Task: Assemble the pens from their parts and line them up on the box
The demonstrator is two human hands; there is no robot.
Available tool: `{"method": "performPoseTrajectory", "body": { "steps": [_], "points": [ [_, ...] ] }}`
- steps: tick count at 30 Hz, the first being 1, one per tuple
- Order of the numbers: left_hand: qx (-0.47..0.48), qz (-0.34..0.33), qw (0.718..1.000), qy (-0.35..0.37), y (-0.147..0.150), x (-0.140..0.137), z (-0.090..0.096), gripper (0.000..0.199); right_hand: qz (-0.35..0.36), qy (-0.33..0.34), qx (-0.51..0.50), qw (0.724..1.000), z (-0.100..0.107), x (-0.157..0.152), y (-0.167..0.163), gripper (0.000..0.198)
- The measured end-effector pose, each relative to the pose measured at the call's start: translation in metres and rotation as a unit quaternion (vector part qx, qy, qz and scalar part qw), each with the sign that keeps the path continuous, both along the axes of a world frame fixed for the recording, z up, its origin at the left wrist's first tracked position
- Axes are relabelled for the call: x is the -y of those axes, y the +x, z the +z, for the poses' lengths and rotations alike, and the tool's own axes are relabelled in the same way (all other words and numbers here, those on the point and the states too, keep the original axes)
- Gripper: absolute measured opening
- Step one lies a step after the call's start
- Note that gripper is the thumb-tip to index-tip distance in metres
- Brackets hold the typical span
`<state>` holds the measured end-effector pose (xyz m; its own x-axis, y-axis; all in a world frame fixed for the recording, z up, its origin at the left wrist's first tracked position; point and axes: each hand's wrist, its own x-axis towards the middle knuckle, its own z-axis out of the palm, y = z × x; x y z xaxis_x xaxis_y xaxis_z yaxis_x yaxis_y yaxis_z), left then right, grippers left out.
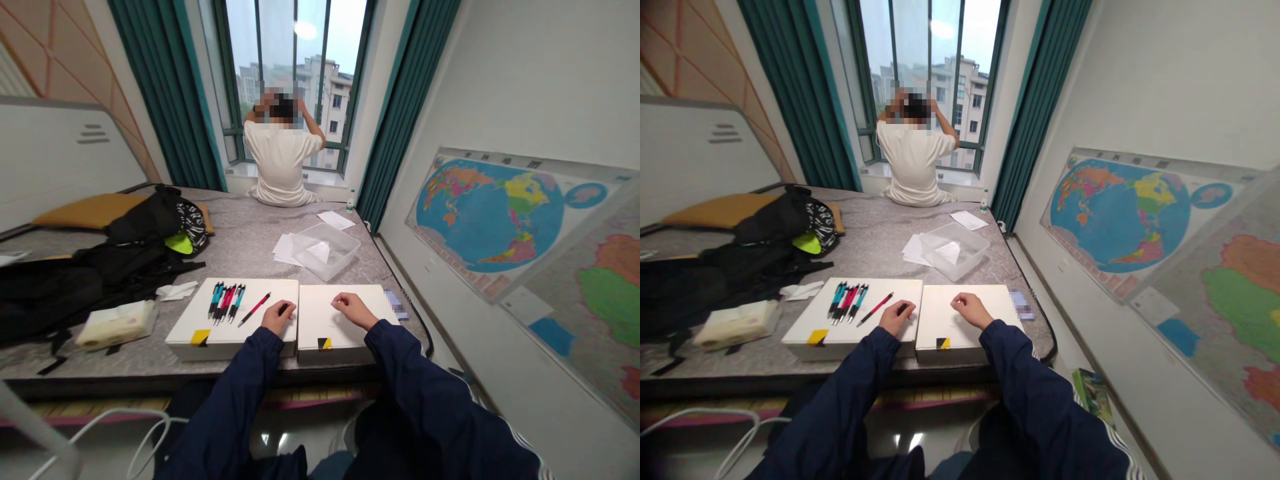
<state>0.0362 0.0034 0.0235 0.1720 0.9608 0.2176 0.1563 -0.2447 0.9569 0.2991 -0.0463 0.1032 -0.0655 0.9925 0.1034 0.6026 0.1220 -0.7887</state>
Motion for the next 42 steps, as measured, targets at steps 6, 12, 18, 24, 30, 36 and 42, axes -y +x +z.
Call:
{"method": "performPoseTrajectory", "body": {
  "steps": [6,12,18,24,30,36,42],
  "points": [
    [-0.015,-0.008,1.000,0.023,0.001,0.002,-0.002,0.027,-0.118,0.063,-0.116,0.984,-0.017,0.022,-0.017,0.027],
    [0.019,0.000,1.000,0.010,0.001,0.002,0.000,0.026,-0.166,0.086,-0.158,0.970,-0.040,0.050,-0.028,0.032],
    [0.038,0.007,0.999,0.007,0.001,-0.001,-0.002,0.026,-0.176,0.077,-0.054,0.980,-0.045,0.059,-0.029,0.023],
    [0.028,0.027,0.999,0.022,0.002,0.001,-0.003,0.027,-0.096,0.015,0.115,0.989,-0.059,0.047,-0.022,0.025],
    [0.031,0.036,0.999,0.022,0.003,0.002,-0.002,0.029,-0.087,-0.033,0.163,0.982,-0.055,0.037,-0.025,0.010],
    [0.024,0.055,0.998,0.009,0.005,0.006,0.003,0.033,-0.044,-0.045,0.139,0.988,-0.049,0.027,-0.040,0.007],
    [0.004,0.025,1.000,0.016,0.003,0.005,0.004,0.030,-0.051,-0.010,-0.096,0.994,-0.059,0.005,-0.077,0.014]
  ]
}}
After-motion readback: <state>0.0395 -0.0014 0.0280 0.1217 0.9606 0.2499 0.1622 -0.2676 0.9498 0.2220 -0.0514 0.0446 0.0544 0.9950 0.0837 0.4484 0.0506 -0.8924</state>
